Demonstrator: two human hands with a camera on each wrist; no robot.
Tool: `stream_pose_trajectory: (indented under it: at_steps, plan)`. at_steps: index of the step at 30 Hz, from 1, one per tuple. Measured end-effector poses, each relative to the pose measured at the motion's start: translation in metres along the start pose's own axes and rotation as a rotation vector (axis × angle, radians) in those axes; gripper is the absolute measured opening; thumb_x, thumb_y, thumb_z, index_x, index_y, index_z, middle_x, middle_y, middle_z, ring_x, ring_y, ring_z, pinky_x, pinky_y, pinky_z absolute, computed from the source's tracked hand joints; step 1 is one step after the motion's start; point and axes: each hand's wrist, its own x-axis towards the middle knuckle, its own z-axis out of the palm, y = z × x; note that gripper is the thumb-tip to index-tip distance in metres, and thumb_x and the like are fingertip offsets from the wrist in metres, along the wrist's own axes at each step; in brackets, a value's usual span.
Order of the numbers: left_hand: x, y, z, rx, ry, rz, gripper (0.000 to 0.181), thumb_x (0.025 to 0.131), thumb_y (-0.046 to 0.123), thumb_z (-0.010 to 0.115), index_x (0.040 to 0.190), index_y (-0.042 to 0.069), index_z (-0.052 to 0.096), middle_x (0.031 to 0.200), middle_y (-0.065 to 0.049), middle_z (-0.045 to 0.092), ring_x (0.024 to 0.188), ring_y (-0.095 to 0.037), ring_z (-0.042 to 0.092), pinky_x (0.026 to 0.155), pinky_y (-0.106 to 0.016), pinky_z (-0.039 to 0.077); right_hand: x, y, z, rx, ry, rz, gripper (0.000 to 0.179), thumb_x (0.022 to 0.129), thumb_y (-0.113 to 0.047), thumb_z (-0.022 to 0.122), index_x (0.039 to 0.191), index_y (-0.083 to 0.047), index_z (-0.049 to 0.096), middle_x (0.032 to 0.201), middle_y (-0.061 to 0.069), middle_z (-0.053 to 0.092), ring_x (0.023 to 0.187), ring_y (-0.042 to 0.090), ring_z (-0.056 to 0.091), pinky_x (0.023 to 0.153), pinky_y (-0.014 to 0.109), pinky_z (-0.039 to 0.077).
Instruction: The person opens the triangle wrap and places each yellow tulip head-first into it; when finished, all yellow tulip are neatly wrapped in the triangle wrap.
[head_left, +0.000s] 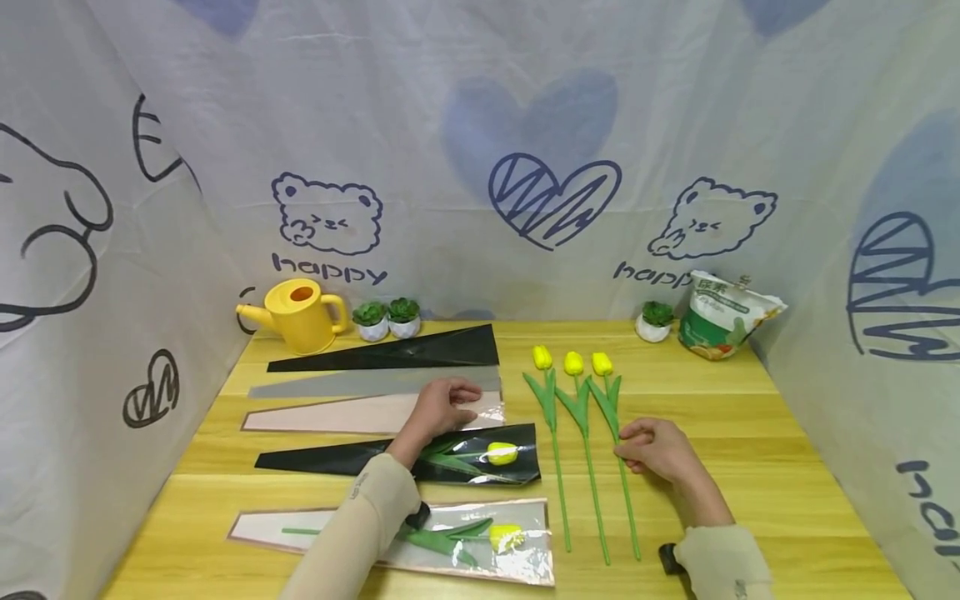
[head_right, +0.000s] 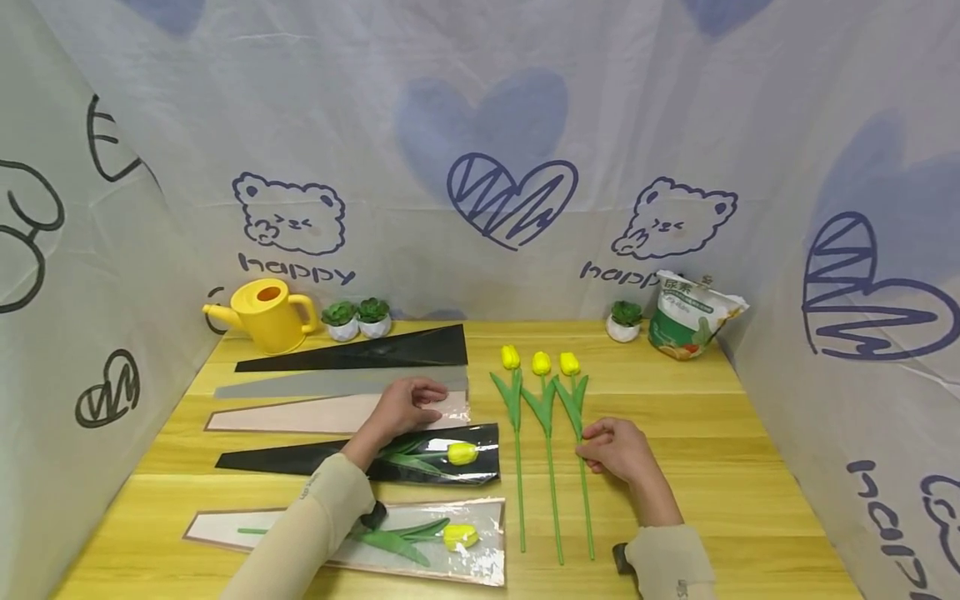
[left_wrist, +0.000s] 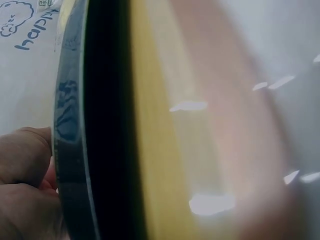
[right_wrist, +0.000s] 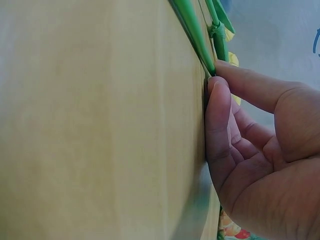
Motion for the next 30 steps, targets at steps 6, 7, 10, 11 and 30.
stream_pose_trajectory:
  at_steps: [6, 7, 10, 11, 30]
  plan:
    - [0.0011, 0.002, 0.0004, 0.046, 0.016, 0.021, 0.032, 0.088, 0.003, 0.081, 0.12, 0.008, 0.078, 0.111, -0.009, 0.079, 0.103, -0.027, 0.075, 0.093, -0.044, 0.059, 0.0009, 0.0001, 0.0005, 0.007, -0.004, 0.001, 0.031, 0.091, -0.001, 0.075, 0.117, 0.011, 0.063, 0.084, 0.01, 0.07, 0.069, 0.017, 0.068, 0.062, 0.03, 0.06]
    - [0.0014, 0.0028, 0.0011, 0.074, 0.023, 0.032, 0.032, 0.089, 0.003, 0.08, 0.12, 0.007, 0.078, 0.109, -0.009, 0.08, 0.102, -0.027, 0.075, 0.093, -0.045, 0.059, 0.0011, -0.0001, 0.0003, 0.008, -0.006, 0.001, 0.031, 0.091, -0.001, 0.075, 0.117, 0.011, 0.063, 0.084, 0.01, 0.07, 0.069, 0.017, 0.068, 0.062, 0.03, 0.06]
    - [0.0022, 0.0063, 0.0032, 0.151, 0.042, 0.059, 0.034, 0.089, 0.006, 0.08, 0.123, 0.008, 0.077, 0.104, -0.009, 0.08, 0.098, -0.026, 0.076, 0.093, -0.045, 0.059, 0.0015, -0.0004, -0.0011, 0.007, -0.005, -0.001, 0.032, 0.091, -0.001, 0.075, 0.117, 0.012, 0.062, 0.084, 0.011, 0.071, 0.069, 0.017, 0.068, 0.062, 0.03, 0.06]
    - [0.0023, 0.0073, 0.0039, 0.163, 0.046, 0.063, 0.035, 0.089, 0.006, 0.081, 0.124, 0.008, 0.077, 0.103, -0.008, 0.081, 0.097, -0.025, 0.077, 0.093, -0.045, 0.059, 0.0013, -0.0007, -0.0017, 0.003, -0.006, -0.004, 0.032, 0.091, -0.001, 0.075, 0.117, 0.012, 0.062, 0.085, 0.011, 0.071, 0.069, 0.017, 0.068, 0.061, 0.031, 0.06]
    - [0.0018, 0.0038, 0.0043, 0.166, 0.049, 0.098, 0.007, 0.092, 0.009, 0.078, 0.097, 0.01, 0.083, 0.087, -0.002, 0.077, 0.078, -0.014, 0.067, 0.077, -0.034, 0.056, -0.0009, -0.0009, -0.0013, 0.005, -0.009, -0.002, 0.032, 0.092, -0.002, 0.075, 0.118, 0.012, 0.062, 0.085, 0.011, 0.07, 0.07, 0.018, 0.068, 0.062, 0.031, 0.06]
